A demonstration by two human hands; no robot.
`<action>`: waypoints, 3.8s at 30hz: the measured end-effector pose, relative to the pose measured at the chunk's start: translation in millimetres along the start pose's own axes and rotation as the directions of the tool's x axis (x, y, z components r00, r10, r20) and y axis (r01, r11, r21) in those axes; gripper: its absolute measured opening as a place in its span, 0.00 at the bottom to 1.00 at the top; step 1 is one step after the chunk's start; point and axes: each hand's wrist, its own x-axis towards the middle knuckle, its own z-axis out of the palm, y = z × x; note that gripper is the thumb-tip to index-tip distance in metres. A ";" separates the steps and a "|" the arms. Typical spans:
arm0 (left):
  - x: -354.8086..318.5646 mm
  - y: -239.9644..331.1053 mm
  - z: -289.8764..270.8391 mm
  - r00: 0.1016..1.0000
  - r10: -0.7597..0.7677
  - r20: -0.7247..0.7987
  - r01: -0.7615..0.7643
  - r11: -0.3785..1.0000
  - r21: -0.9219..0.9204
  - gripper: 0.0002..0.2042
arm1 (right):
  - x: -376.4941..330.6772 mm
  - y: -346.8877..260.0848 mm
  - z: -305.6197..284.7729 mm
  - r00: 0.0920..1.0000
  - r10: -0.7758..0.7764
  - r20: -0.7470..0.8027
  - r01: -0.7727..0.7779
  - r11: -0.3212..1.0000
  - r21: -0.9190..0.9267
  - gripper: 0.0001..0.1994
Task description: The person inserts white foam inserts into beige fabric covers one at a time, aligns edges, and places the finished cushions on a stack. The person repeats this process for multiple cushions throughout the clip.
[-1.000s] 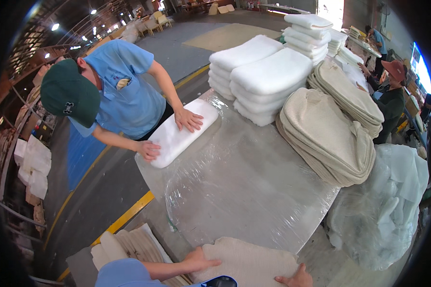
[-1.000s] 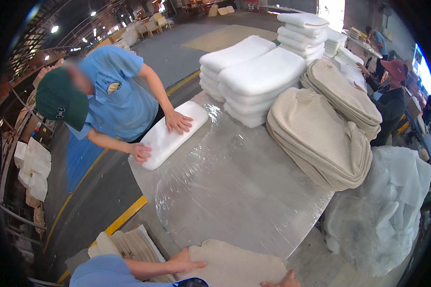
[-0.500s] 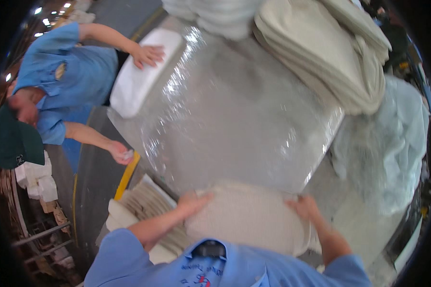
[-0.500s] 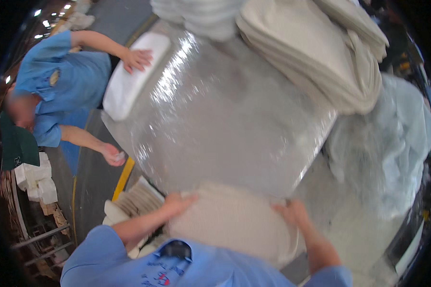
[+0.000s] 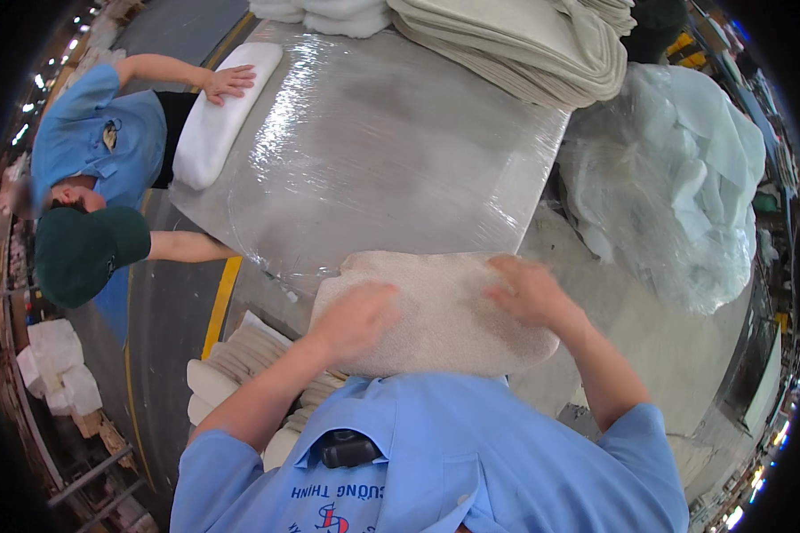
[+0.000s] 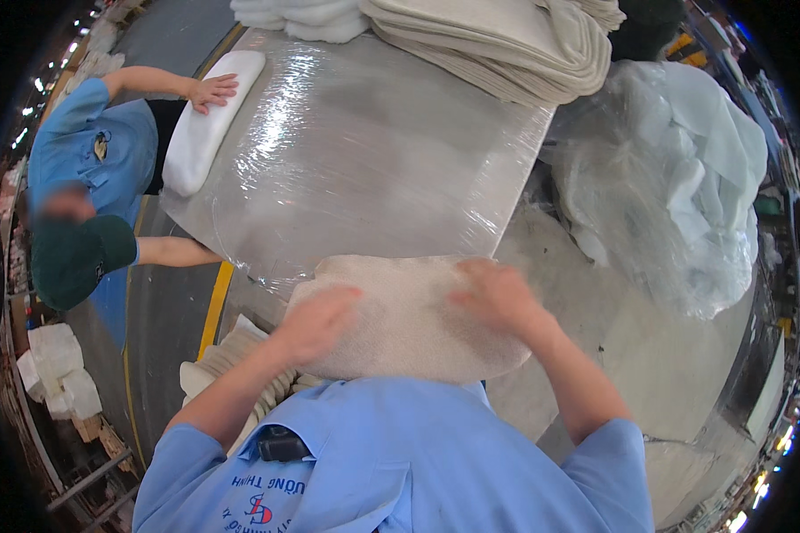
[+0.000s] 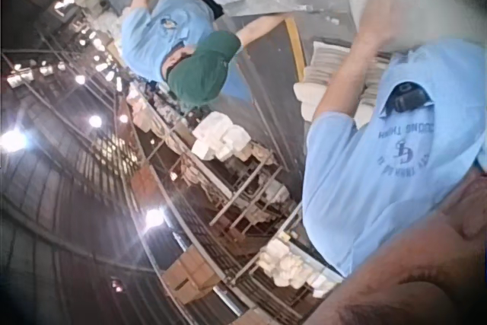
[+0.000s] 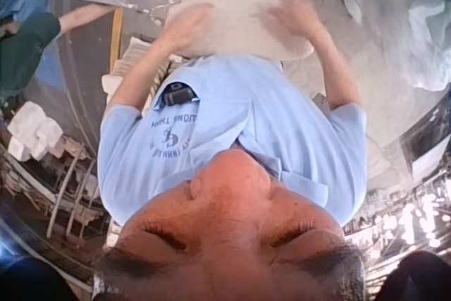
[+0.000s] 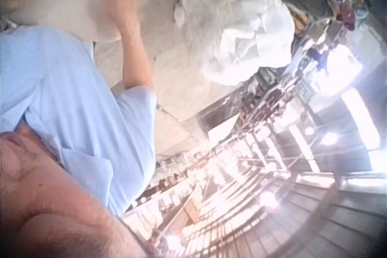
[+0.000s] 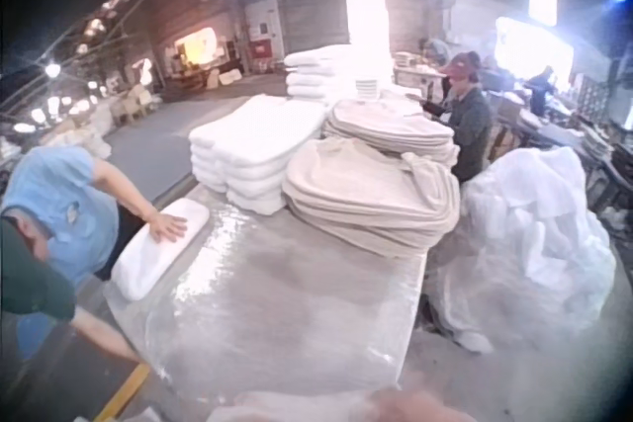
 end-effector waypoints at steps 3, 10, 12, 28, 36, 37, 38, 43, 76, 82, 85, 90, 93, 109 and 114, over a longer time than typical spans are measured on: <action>-3.4 27.0 43.7 0.971 0.160 0.178 -0.186 0.972 0.145 0.30 | -34.2 -41.1 39.0 0.911 -0.360 0.199 0.360 0.932 0.040 0.29; 23.8 24.9 69.2 0.990 0.034 0.134 -0.071 0.958 0.279 0.34 | -23.8 -40.8 89.9 0.942 -0.325 0.084 0.335 0.929 -0.155 0.33; 41.1 16.0 71.5 0.992 0.009 0.125 -0.043 0.962 0.271 0.34 | -4.7 -35.2 90.1 0.946 -0.306 0.110 0.321 0.933 -0.162 0.33; 75.8 14.9 16.6 0.998 -0.044 0.050 0.015 0.876 0.483 0.31 | 62.9 5.3 39.3 0.932 -0.311 0.185 0.297 0.950 0.099 0.25; -19.9 -13.7 -0.5 0.967 0.025 0.252 -0.057 0.991 0.123 0.26 | -52.7 34.1 23.9 0.968 -0.248 0.025 0.237 0.946 0.220 0.22; -9.8 -24.1 4.9 0.977 0.006 0.212 -0.033 0.992 0.124 0.26 | -45.2 44.1 31.6 0.954 -0.298 -0.044 0.301 0.944 0.137 0.22; -0.8 -35.2 8.2 0.985 -0.015 0.173 -0.007 0.992 0.129 0.26 | -36.6 45.2 32.2 0.967 -0.253 -0.010 0.251 0.952 0.177 0.22; 34.3 -83.6 8.0 0.998 -0.048 -0.028 0.046 0.996 -0.079 0.22 | 7.4 51.0 11.5 0.988 -0.118 0.097 0.089 0.962 0.258 0.20; 61.1 62.9 39.9 0.804 -0.242 -0.544 -0.285 0.645 -0.709 0.44 | -65.3 -44.5 160.8 0.955 -0.016 -0.296 0.261 0.522 0.812 0.28; 51.3 53.2 6.3 0.879 -0.203 -0.432 -0.219 0.633 -0.743 0.36 | -45.2 -35.8 151.1 0.971 -0.035 -0.238 0.232 0.400 0.887 0.25; 23.3 46.5 -43.8 0.915 -0.098 -0.392 -0.207 0.721 -0.662 0.35 | -41.6 -34.7 114.5 0.953 0.089 -0.289 0.253 0.284 0.925 0.27; -57.9 95.1 -67.3 0.949 0.181 -0.257 -0.197 0.980 -0.038 0.38 | -78.9 10.6 61.4 0.887 0.288 -0.361 0.405 -0.113 0.907 0.38; -89.6 103.9 -42.7 0.970 0.242 -0.033 -0.234 0.959 0.159 0.39 | -106.3 10.5 60.0 0.948 0.164 -0.271 0.314 -0.358 0.880 0.40; 13.7 -43.6 87.9 0.996 -0.077 0.036 0.075 0.996 0.056 0.31 | -2.0 35.3 58.0 0.923 0.384 -0.014 -0.384 0.923 -0.002 0.35; 31.4 -46.4 81.1 0.943 0.096 -0.319 -0.017 0.970 0.242 0.30 | 24.4 23.0 77.2 0.921 0.214 -0.325 -0.260 0.960 -0.104 0.20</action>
